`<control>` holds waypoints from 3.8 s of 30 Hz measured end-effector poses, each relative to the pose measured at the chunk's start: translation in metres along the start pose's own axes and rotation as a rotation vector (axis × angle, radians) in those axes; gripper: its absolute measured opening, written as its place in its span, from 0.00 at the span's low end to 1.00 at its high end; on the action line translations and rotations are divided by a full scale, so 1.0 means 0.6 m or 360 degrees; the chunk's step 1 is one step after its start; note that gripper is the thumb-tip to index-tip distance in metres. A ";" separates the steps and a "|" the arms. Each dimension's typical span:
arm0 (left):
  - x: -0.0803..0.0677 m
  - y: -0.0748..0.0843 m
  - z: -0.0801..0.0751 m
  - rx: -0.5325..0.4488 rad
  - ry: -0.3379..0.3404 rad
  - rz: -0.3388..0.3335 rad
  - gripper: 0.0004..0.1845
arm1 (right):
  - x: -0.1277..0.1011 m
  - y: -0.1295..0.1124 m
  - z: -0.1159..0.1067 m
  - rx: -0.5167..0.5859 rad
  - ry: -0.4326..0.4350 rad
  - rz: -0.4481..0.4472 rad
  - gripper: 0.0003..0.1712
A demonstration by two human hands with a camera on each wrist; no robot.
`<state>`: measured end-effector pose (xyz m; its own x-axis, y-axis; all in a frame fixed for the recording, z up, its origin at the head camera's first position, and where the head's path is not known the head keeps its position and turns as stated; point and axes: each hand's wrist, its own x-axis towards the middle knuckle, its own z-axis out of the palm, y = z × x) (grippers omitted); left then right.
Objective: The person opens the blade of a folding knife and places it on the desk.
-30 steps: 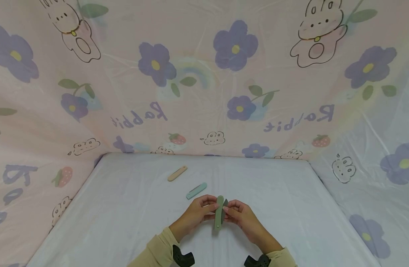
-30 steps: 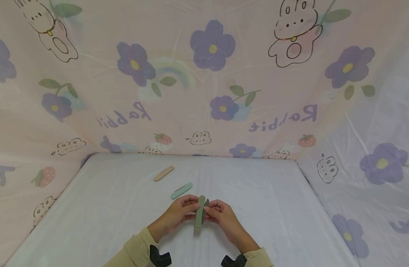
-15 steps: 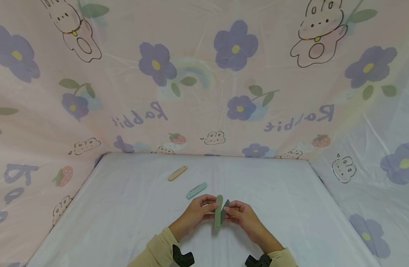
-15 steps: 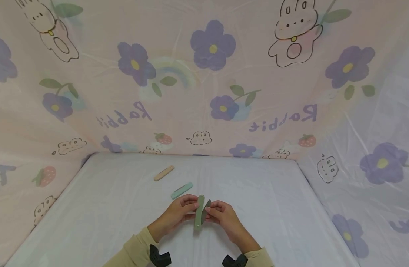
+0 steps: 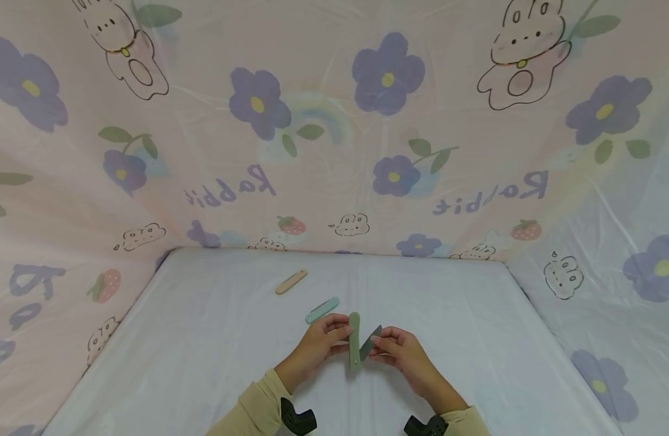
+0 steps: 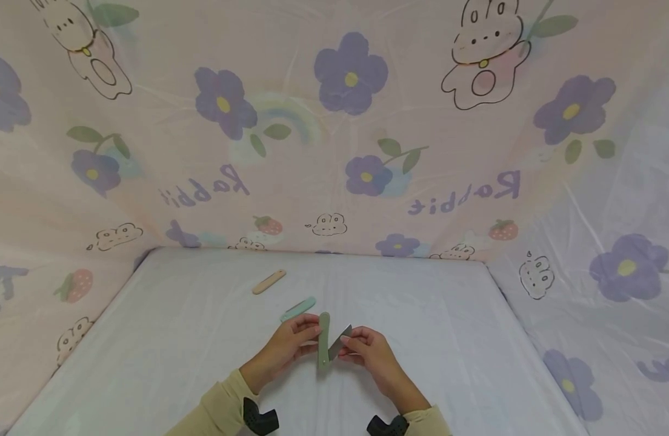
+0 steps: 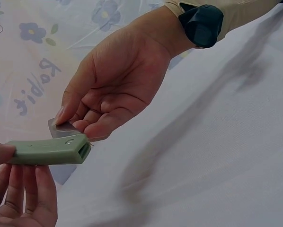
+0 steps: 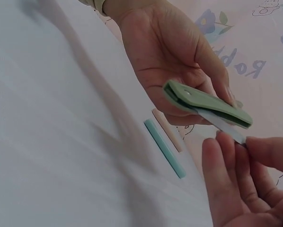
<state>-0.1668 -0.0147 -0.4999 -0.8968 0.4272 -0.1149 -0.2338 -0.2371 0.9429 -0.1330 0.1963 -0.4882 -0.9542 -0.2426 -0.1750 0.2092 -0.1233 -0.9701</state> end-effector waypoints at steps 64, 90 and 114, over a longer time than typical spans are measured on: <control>0.001 -0.004 0.002 -0.0746 0.0549 0.0121 0.17 | 0.002 0.016 0.019 0.0671 0.0501 -0.0087 0.07; 0.000 -0.005 0.028 -0.0977 0.0804 0.0324 0.11 | -0.007 0.011 0.046 0.1005 0.0444 -0.0140 0.02; -0.003 -0.009 0.023 -0.0868 0.0768 0.0213 0.12 | -0.005 0.016 0.037 0.1033 0.0533 -0.0118 0.03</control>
<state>-0.1585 -0.0021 -0.5006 -0.9667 -0.0373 -0.2530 -0.1514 -0.7138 0.6837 -0.1233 0.1747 -0.4932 -0.9633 0.0826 -0.2555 0.1270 -0.6982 -0.7045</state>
